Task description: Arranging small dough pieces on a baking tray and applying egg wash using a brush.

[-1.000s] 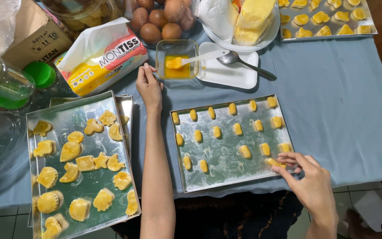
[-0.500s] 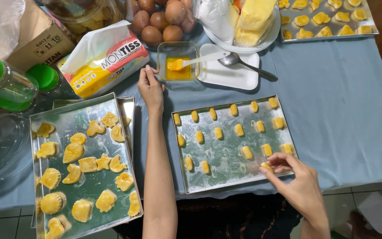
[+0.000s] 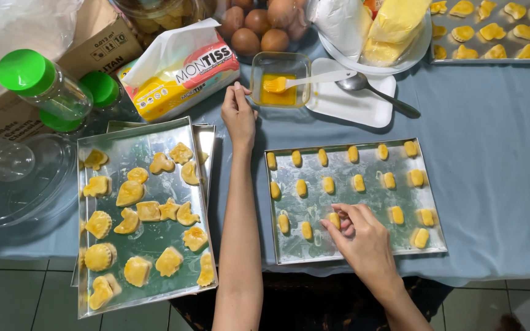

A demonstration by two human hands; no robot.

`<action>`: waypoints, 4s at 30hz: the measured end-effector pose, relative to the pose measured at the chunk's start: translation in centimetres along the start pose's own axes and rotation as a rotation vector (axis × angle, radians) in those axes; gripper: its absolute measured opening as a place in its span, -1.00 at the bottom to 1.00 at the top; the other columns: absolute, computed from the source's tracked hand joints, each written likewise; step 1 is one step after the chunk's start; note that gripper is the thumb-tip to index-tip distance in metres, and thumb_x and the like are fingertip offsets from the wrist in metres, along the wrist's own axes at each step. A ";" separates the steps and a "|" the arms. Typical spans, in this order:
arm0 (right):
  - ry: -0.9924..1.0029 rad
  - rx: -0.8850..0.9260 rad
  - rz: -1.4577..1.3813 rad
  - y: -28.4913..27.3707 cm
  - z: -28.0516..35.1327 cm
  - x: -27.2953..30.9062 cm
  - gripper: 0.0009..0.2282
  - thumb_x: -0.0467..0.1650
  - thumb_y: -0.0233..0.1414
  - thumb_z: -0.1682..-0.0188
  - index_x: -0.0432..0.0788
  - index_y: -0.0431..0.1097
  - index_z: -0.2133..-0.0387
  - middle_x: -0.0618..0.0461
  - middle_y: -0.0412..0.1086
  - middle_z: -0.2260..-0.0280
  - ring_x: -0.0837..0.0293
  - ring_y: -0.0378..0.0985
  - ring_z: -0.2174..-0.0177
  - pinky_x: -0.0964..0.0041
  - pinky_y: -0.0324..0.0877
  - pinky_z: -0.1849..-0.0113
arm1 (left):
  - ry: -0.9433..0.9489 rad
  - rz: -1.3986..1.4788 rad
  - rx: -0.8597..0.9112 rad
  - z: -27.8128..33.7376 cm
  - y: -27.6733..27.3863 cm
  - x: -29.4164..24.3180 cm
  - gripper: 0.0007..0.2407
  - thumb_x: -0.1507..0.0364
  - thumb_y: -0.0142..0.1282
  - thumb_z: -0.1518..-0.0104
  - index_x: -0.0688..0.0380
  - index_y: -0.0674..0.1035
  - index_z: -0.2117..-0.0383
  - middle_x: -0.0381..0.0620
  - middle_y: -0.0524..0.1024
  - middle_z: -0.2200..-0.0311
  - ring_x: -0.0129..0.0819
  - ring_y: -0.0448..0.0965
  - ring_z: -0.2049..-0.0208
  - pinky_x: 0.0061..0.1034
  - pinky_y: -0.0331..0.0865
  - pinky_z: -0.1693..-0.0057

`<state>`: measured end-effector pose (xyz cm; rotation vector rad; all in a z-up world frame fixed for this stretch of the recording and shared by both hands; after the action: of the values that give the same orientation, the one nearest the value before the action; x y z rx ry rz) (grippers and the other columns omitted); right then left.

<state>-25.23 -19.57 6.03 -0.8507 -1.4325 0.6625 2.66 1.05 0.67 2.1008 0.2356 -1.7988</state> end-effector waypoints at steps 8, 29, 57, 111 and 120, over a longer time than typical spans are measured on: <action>-0.033 0.112 -0.138 -2.4 0.0 0.7 -0.56 -0.27 0.31 0.19 -0.11 0.51 0.01 0.11 0.47 0.25 0.33 0.60 0.46 0.46 0.61 0.26 | 0.004 -0.005 0.013 0.1 -0.1 -0.3 -0.72 0.25 -0.14 -0.34 0.04 0.43 0.53 -0.29 0.17 0.68 -0.60 0.11 0.68 -0.63 0.24 0.57; -0.039 0.190 -0.109 -1.4 -0.8 0.2 -0.71 -0.42 0.18 0.07 -0.11 0.49 0.05 0.15 0.44 0.24 0.34 0.57 0.37 0.42 0.57 0.19 | 0.012 -0.025 0.006 0.0 0.0 0.0 -0.72 0.24 -0.14 -0.34 0.04 0.44 0.53 -0.30 0.15 0.71 -0.60 0.12 0.69 -0.62 0.29 0.56; 0.474 -0.321 0.204 -8.6 6.0 -7.7 -0.71 -0.21 0.33 0.04 -0.09 0.40 0.49 0.29 0.52 0.44 0.27 0.43 0.46 0.32 0.37 0.23 | -0.008 0.026 0.008 -0.2 -0.2 0.5 -0.74 0.29 -0.13 -0.36 0.02 0.42 0.52 -0.30 0.20 0.67 -0.62 0.11 0.70 -0.65 0.22 0.57; -0.110 0.079 0.005 -1.9 1.2 5.7 -0.89 -0.28 0.31 0.22 -0.01 0.62 0.49 0.27 0.64 0.46 0.29 0.53 0.45 -0.04 0.30 -0.18 | -0.026 -0.008 -0.048 0.1 -0.1 -0.5 -0.70 0.23 -0.12 -0.30 0.04 0.46 0.58 -0.25 0.18 0.74 -0.52 0.21 0.73 -0.57 0.31 0.56; -0.197 -0.010 -0.007 0.2 2.0 5.0 -0.83 -0.33 0.30 0.16 -0.08 0.60 0.33 0.23 0.62 0.35 0.24 0.50 0.36 0.36 0.44 0.32 | -0.015 -0.008 -0.029 0.1 0.0 -0.6 -0.70 0.22 -0.13 -0.30 0.03 0.45 0.58 -0.26 0.18 0.74 -0.52 0.24 0.75 -0.59 0.28 0.57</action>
<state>-26.95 -15.15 8.62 -0.8049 -1.6159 0.7510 2.41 1.10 1.27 2.0686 0.2653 -1.8040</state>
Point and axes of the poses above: each hand's wrist, its own z-axis away from the middle knuckle, its own y-axis out of the palm, x = y × z, the point moved 3 cm from there along -z, towards the middle knuckle
